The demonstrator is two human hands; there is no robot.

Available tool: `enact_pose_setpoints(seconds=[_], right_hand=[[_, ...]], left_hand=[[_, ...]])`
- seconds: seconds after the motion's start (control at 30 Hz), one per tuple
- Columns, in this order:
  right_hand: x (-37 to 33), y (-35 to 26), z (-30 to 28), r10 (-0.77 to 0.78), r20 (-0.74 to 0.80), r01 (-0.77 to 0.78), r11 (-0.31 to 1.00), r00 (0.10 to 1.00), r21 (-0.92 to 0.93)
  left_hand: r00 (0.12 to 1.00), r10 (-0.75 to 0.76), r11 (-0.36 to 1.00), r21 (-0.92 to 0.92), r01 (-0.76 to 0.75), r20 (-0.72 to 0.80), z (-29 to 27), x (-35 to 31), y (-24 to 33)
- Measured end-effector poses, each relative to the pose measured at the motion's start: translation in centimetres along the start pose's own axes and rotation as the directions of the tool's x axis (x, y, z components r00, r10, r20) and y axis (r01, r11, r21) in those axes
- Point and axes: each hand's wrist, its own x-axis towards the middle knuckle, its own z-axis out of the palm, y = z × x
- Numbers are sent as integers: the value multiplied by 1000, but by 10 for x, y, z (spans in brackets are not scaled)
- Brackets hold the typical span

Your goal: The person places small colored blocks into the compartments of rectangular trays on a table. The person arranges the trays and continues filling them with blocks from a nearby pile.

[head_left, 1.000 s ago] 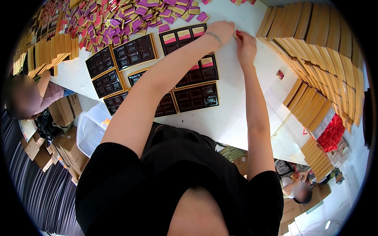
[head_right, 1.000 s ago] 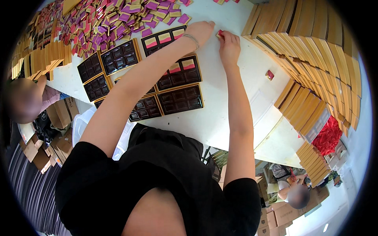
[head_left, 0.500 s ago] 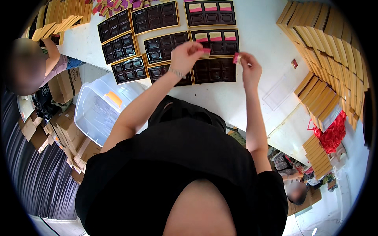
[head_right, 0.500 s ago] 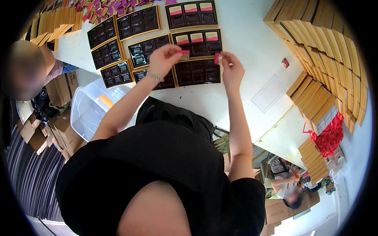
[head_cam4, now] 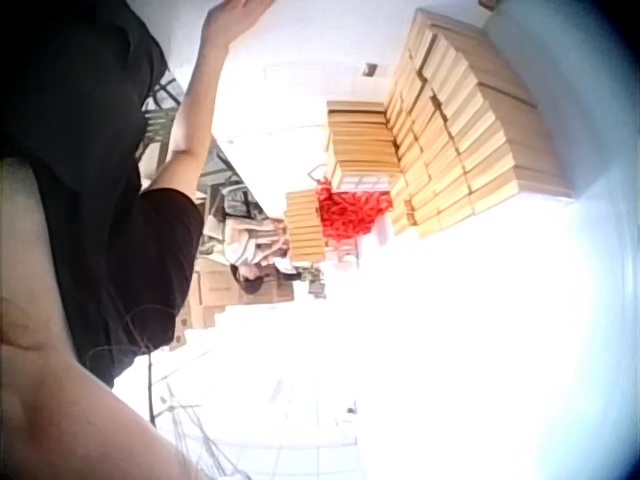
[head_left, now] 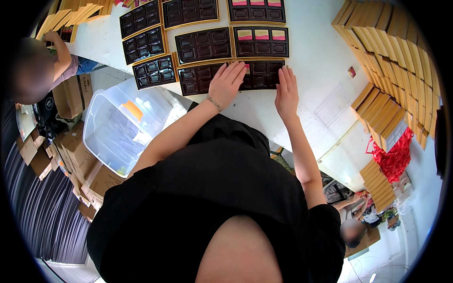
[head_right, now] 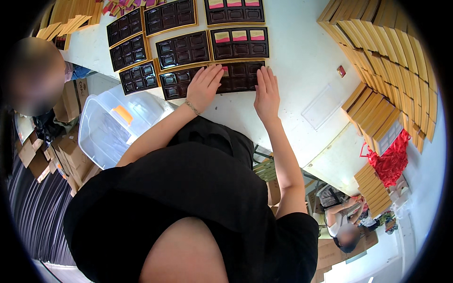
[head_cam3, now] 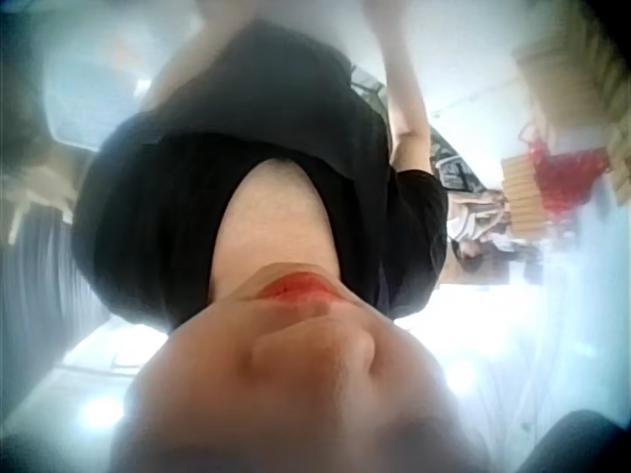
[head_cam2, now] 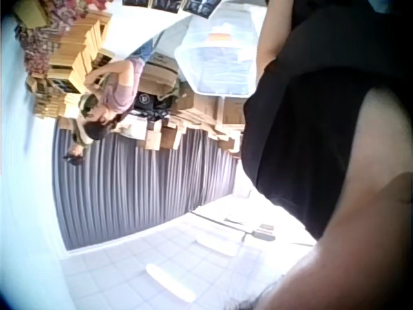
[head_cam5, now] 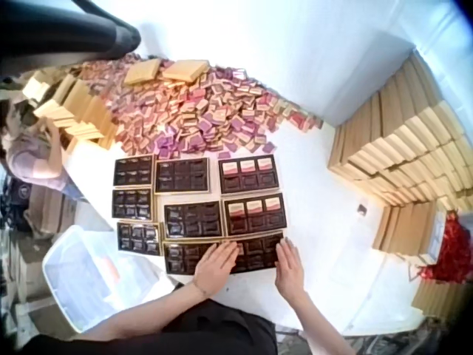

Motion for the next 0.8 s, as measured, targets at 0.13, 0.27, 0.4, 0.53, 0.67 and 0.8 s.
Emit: enact_pose_setpoints(seconds=[0.13, 0.27, 0.4, 0.53, 0.67, 0.8], right_hand=[[-9, 22, 3, 131, 5, -131, 984, 991, 121], [-6, 38, 17, 249, -6, -236, 926, 968, 296], [3, 42, 13, 426, 87, -403, 744, 901, 532], [11, 59, 18, 558, 229, -565, 557, 798, 609], [13, 37, 9, 501, -80, -435, 811, 862, 392], [17, 22, 22, -56, -227, 68, 997, 972, 47]], left_hand=[[988, -113, 991, -65, 120, 106, -4, 12, -4], [945, -76, 997, 38, 68, 317, -4, 35, -10], [950, 49, 995, 71, -75, 308, -2, 45, -17], [959, 139, 990, -23, -138, 247, 1, 45, -27], [905, -301, 875, -291, 387, 299, -14, 48, -16], [717, -583, 484, -546, 684, 381, -2, 33, -4]])
